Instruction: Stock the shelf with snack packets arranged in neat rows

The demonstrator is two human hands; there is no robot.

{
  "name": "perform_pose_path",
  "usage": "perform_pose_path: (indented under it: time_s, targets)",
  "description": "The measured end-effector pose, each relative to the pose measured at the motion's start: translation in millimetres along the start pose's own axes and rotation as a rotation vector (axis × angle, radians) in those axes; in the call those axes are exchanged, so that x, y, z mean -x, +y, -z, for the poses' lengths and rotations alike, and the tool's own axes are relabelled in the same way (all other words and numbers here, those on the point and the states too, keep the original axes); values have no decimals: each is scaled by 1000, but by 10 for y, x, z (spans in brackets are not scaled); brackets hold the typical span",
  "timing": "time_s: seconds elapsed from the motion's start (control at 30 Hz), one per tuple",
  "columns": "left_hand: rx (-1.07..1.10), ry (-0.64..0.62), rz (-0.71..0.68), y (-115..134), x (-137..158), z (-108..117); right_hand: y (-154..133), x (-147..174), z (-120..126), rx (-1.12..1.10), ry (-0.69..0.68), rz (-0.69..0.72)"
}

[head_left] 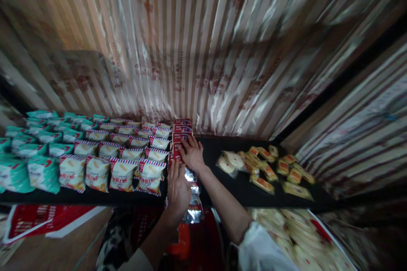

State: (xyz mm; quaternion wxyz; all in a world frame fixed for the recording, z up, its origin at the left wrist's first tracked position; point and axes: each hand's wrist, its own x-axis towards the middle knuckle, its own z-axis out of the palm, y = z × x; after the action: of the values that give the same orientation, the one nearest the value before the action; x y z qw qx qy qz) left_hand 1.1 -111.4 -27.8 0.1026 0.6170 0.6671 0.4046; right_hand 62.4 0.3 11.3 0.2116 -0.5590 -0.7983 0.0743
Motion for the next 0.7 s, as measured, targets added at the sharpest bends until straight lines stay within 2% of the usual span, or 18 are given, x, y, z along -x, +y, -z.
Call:
perform_pose_path:
  time_s: [0.23,0.4,0.57,0.63,0.7]
  targets:
    - [-19,31,-74,-81,-3,20,84,189,107,-185,250,66]
    - [1,57,-117,-67,33,63,180,560,264,-415,427,0]
    - [126,103,-149,-26,319,323,243,1276,302,-669,539,-221]
    - [220,108,-132,-72,586,452,244,1653,198,-795,509,-351]
    - [267,74,-33,-168,929,529,238,2037,13,-855,390,-467]
